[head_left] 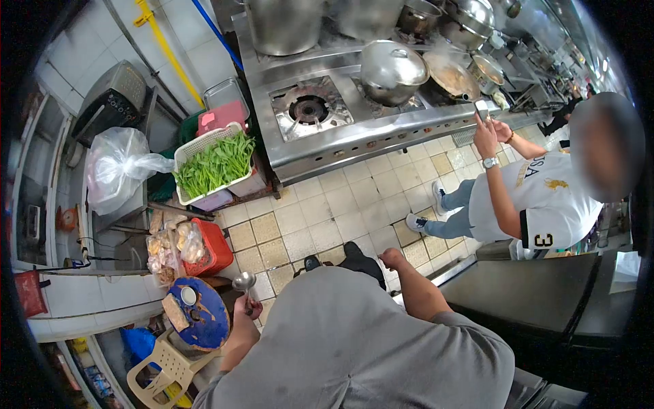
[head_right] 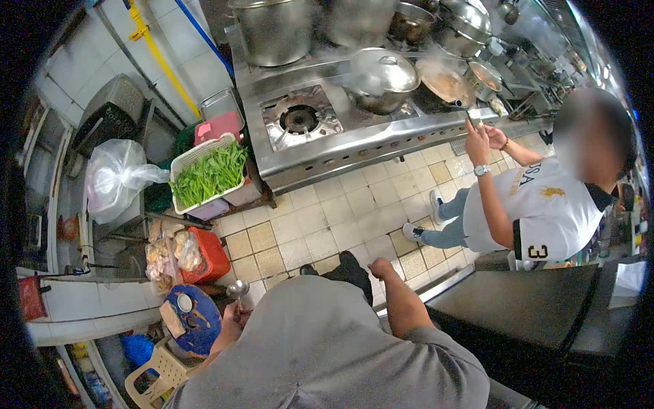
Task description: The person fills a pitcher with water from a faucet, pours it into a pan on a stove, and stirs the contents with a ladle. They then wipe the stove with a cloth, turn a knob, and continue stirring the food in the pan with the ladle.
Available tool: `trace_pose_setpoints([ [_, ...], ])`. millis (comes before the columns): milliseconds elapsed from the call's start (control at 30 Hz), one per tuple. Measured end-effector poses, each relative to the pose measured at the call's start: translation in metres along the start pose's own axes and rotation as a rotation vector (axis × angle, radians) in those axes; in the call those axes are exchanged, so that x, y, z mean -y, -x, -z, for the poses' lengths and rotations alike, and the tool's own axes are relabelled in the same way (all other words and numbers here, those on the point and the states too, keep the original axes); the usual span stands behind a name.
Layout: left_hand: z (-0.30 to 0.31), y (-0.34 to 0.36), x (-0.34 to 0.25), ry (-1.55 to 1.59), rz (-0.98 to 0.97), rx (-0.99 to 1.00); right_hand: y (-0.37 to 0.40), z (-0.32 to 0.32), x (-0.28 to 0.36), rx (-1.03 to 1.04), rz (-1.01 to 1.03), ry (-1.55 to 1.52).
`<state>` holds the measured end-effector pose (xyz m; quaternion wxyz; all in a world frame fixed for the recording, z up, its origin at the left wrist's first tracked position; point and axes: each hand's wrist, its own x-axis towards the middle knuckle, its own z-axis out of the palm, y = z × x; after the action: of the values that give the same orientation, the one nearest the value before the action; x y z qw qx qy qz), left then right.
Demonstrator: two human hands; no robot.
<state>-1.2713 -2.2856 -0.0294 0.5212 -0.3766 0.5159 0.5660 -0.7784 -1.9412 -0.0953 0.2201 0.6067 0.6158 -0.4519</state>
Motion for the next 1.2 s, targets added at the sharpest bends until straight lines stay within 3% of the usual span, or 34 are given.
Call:
trace_pose_setpoints([
  [133,0.017,0.004,0.003,-0.091,0.025,0.025,0.004,0.008,0.015,-0.109,0.135,0.002],
  [167,0.025,0.002,0.005,-0.132,0.015,0.021,-0.018,0.005,0.013,-0.059,0.287,0.251],
  [267,0.016,0.02,0.002,0.005,0.055,-0.011,0.012,0.019,0.043,-0.104,0.151,0.061],
  [333,-0.004,0.036,0.0,-0.287,0.019,-0.098,0.026,0.023,0.057,-0.11,0.102,-0.016],
  [367,-0.008,0.026,0.003,-0.112,0.051,-0.161,0.03,0.025,0.064,-0.107,0.058,-0.09],
  [467,-0.057,0.059,0.013,-0.342,-0.066,-0.044,0.051,0.037,0.09,0.049,-0.057,-0.184],
  [500,-0.049,0.023,0.014,-0.275,0.005,0.003,0.077,0.051,0.11,0.095,-0.022,-0.199],
  [633,-0.129,0.005,0.04,-0.563,0.082,0.065,0.061,0.04,0.116,0.116,0.132,-0.212],
  [667,-0.147,-0.011,0.047,-0.642,0.117,0.1,0.058,0.036,0.117,0.164,0.166,-0.335],
  [800,-0.244,-0.008,0.089,-0.835,0.296,0.541,0.068,0.04,0.124,0.279,0.289,-0.783],
  [867,-0.294,-0.005,0.131,-0.656,0.268,0.321,0.081,0.056,0.123,0.341,0.287,-0.829],
  [900,-0.313,-0.017,0.143,-0.661,0.362,0.366,0.082,0.062,0.12,0.395,0.246,-0.885],
  [1000,-0.383,0.035,0.196,-0.756,0.277,0.437,0.077,0.084,0.103,0.442,0.163,-0.965],
  [1100,-0.444,0.103,0.25,-0.926,0.166,0.594,0.079,0.118,0.081,0.426,0.107,-1.251],
  [1133,-0.462,0.101,0.268,-0.928,0.161,0.592,0.066,0.133,0.067,0.429,0.112,-1.252],
  [1200,-0.485,0.095,0.301,-0.98,0.177,0.546,0.043,0.152,0.041,0.539,0.181,-1.578],
])
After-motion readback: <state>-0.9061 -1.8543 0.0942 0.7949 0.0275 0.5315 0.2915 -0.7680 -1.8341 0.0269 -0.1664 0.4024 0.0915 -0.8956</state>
